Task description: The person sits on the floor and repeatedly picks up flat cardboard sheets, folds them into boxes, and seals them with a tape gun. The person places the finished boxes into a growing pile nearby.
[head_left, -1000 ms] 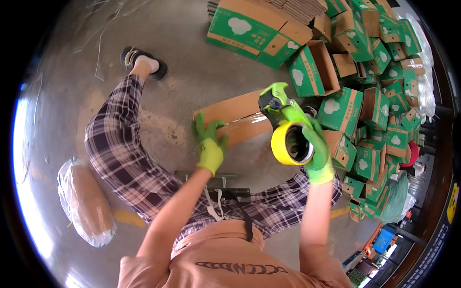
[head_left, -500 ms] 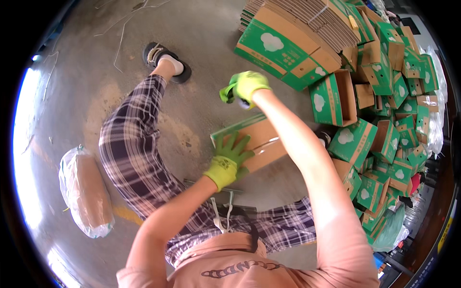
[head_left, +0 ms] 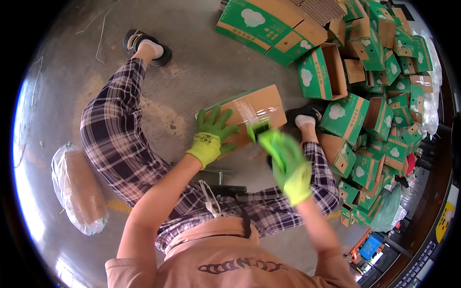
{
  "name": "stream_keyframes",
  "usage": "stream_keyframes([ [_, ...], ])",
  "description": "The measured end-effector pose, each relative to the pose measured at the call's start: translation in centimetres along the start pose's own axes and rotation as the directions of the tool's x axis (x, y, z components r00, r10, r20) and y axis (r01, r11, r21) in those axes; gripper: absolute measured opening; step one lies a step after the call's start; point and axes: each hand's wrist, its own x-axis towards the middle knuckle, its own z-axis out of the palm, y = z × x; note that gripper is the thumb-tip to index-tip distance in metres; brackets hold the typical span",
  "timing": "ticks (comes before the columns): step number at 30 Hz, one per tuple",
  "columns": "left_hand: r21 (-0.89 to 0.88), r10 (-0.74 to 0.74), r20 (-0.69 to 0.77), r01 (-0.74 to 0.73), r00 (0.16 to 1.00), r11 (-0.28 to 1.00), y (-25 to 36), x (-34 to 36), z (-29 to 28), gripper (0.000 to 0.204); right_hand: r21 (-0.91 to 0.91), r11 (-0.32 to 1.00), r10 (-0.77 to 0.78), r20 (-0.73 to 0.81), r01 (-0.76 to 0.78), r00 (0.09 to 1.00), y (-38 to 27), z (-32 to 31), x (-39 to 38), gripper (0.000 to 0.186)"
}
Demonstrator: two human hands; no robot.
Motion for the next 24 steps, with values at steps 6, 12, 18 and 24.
stream_keyframes([
  [6, 0.065, 0.051, 0.107, -0.059, 0.993, 0.996, 3.1, 2.3, -1.3, 0.054, -0.138, 0.921, 0.388, 0.282, -0.363, 0.877, 7.3, 13.4, -8.8, 0.024],
  [12, -0.555, -0.156, 0.345, 0.335, 0.926, 0.761, -7.9, 6.6, -1.6, 0.074, 0.072, 0.635, 0.621, 0.544, -0.769, 0.564, 5.9, 15.8, -5.5, 0.044],
  [18, -0.505, 0.516, -0.264, -0.573, 0.815, 0.645, 23.4, 15.0, -9.1, 0.068, 0.562, 0.669, 0.729, -0.367, -0.487, 0.578, 19.8, 8.0, -9.5, 0.043],
  [24, -0.450, 0.749, -0.175, -0.729, 0.639, 0.516, 27.6, 23.3, -6.8, 0.064, 0.673, 0.451, 0.817, -0.576, 0.586, 0.032, 18.9, -24.7, -7.8, 0.027],
])
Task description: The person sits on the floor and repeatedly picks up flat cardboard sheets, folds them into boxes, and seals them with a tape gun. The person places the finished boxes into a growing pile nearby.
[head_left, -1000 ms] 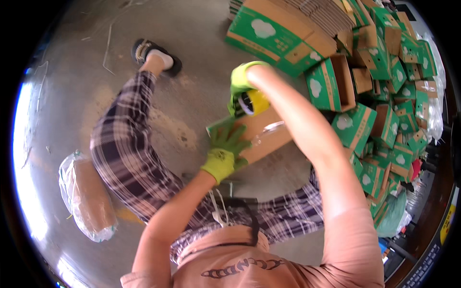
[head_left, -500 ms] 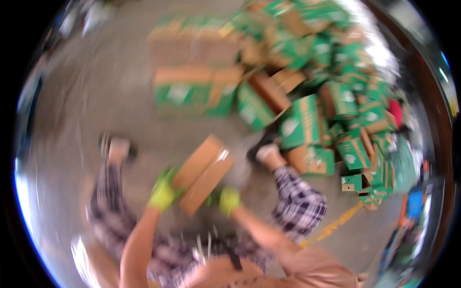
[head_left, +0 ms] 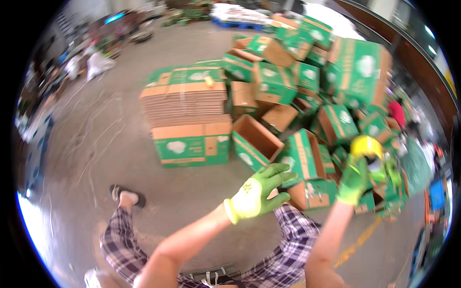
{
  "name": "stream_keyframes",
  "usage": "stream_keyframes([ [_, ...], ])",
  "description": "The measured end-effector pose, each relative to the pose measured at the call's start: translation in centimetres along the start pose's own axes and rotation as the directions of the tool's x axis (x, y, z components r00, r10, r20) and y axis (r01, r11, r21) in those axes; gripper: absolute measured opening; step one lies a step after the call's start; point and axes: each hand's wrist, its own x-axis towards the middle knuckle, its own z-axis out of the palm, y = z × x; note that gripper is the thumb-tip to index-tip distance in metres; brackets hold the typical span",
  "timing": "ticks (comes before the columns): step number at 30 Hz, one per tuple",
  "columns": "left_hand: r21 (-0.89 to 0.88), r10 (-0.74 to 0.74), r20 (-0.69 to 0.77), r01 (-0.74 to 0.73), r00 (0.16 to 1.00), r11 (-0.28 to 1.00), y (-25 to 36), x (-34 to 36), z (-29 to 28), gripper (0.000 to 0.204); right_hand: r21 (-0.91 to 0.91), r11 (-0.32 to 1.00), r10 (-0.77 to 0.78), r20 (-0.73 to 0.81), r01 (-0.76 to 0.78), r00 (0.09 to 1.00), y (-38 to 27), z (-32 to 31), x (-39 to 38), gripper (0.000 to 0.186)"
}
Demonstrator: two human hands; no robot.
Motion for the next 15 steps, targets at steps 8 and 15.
stream_keyframes([
  [8, 0.860, -0.840, -0.173, 0.494, 0.513, 0.124, -30.2, -11.2, -11.0, 0.072, 0.172, 0.876, 0.392, 0.288, -0.450, 0.874, 8.0, -15.6, -9.0, 0.046],
  [15, 0.735, -0.618, -0.312, 0.596, 0.721, 0.324, -32.0, -12.4, -11.3, 0.067, 0.123, 0.820, 0.490, 0.356, -0.559, 0.796, 8.7, -15.4, -8.2, 0.046],
])
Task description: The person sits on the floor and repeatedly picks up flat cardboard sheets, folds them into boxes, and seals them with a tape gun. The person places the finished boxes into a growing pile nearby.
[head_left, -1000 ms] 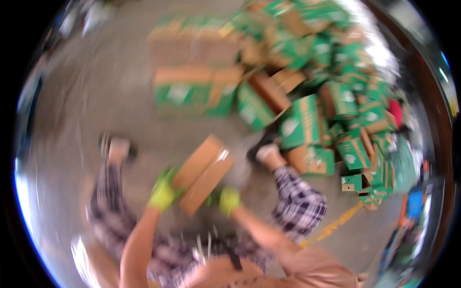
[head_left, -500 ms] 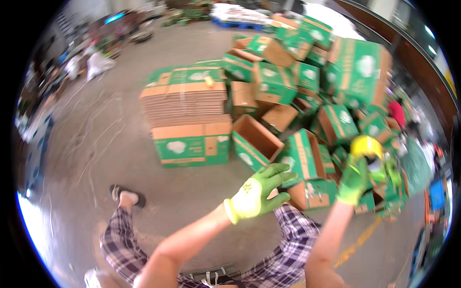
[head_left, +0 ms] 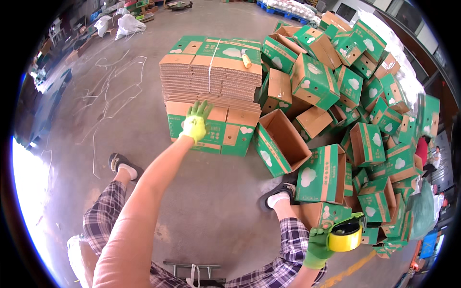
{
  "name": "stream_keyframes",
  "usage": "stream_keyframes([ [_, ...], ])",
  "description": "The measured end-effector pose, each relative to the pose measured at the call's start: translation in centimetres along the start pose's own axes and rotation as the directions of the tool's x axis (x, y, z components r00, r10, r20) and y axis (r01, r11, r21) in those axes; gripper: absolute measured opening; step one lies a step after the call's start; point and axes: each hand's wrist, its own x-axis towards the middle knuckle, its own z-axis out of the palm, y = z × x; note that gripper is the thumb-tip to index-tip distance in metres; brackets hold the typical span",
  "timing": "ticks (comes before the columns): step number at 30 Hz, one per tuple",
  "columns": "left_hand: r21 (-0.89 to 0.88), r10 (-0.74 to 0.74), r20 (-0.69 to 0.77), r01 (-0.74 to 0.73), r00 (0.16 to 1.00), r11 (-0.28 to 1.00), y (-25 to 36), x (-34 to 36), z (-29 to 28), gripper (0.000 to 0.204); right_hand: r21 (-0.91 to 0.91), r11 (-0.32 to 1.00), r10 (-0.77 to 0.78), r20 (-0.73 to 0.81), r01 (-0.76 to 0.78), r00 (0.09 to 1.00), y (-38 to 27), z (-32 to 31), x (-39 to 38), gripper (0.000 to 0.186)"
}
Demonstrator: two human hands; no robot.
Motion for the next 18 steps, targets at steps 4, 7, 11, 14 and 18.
stream_keyframes([
  [4, 0.085, -0.009, 0.075, 0.002, 0.997, 0.996, 0.1, 2.5, -3.1, 0.054, -0.016, 0.999, 0.034, 0.075, -0.033, 0.997, 1.6, -2.9, -0.6, 0.036],
  [7, 0.267, 0.125, 0.174, -0.169, 0.977, 0.949, 1.5, 0.5, -4.0, 0.039, -0.420, 0.901, -0.051, 0.149, 0.110, 0.987, 3.4, -2.2, -0.2, 0.043],
  [11, 0.030, 0.166, 0.369, -0.191, 0.914, 0.981, 2.0, -8.8, -3.3, 0.030, -0.926, 0.141, -0.244, 0.309, 0.349, 0.919, 10.5, -0.3, 1.1, 0.042],
  [14, -0.254, 0.399, 0.300, -0.331, 0.866, 0.909, 7.0, -18.3, -9.4, 0.032, -0.817, 0.569, -0.381, -0.163, 0.092, 0.910, 16.5, -0.9, 0.1, 0.037],
  [18, -0.153, 0.232, 0.448, -0.182, 0.863, 0.971, 3.6, -28.0, -10.4, 0.031, -0.537, 0.815, -0.168, -0.578, -0.217, 0.798, 23.0, 4.0, -3.3, 0.030],
])
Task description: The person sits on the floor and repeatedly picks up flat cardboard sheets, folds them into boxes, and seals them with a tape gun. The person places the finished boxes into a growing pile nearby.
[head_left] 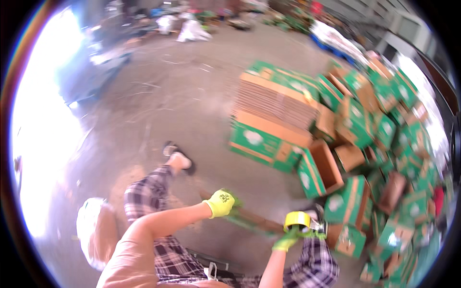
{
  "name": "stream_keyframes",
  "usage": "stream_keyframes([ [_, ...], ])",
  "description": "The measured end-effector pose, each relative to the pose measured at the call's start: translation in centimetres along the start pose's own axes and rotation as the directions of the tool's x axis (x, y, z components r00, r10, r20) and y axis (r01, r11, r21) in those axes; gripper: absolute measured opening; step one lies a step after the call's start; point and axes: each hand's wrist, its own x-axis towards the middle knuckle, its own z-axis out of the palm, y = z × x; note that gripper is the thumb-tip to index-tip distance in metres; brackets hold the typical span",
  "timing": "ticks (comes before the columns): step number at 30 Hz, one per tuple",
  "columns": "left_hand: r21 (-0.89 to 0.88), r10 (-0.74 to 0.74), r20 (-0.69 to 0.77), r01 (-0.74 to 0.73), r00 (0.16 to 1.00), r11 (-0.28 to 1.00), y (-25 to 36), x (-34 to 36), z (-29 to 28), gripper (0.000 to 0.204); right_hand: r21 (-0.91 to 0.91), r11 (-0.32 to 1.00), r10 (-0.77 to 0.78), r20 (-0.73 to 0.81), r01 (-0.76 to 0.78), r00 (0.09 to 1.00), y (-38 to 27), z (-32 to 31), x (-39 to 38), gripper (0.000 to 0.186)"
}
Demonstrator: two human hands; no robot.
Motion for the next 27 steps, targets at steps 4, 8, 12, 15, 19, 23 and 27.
stream_keyframes([
  [4, -0.525, -0.494, -0.168, 0.347, 0.853, 0.777, -5.1, -6.6, 0.8, 0.045, -0.098, 0.995, 0.006, 0.097, 0.003, 0.995, 2.6, -1.8, -0.6, 0.029],
  [8, -0.835, -0.792, -0.232, 0.303, 0.565, 0.460, -4.8, -7.9, 5.1, 0.071, -0.316, 0.943, -0.068, 0.114, 0.101, 0.991, 6.6, -2.3, -0.9, 0.035],
  [12, -0.921, -0.937, -0.175, 0.286, 0.302, 0.264, -5.3, -6.6, 3.3, 0.062, -0.137, 0.987, 0.114, 0.225, -0.085, 0.968, 1.4, 0.4, -8.3, 0.052],
  [15, -0.820, -0.824, -0.411, 0.238, 0.390, 0.521, -2.2, -3.2, 3.0, 0.058, -0.166, 0.985, 0.101, 0.296, -0.053, 0.950, 1.6, -0.1, -7.8, 0.048],
  [19, -0.761, -0.712, -0.421, 0.207, 0.562, 0.614, -1.3, -4.3, 1.8, 0.022, -0.256, 0.966, 0.062, 0.400, 0.047, 0.914, -0.6, 0.2, -6.7, 0.042],
  [23, -0.264, -0.179, -0.114, 0.144, 0.977, 0.954, -4.3, -6.2, 1.5, 0.025, -0.586, 0.809, 0.285, 0.462, 0.047, 0.840, -1.0, -0.2, -6.2, 0.031],
  [27, 0.124, 0.017, 0.422, -0.076, 0.906, 0.989, -9.1, -4.3, 8.0, 0.023, -0.240, 0.336, -0.228, 0.918, 0.911, 0.326, -5.9, 4.4, -8.4, 0.027],
])
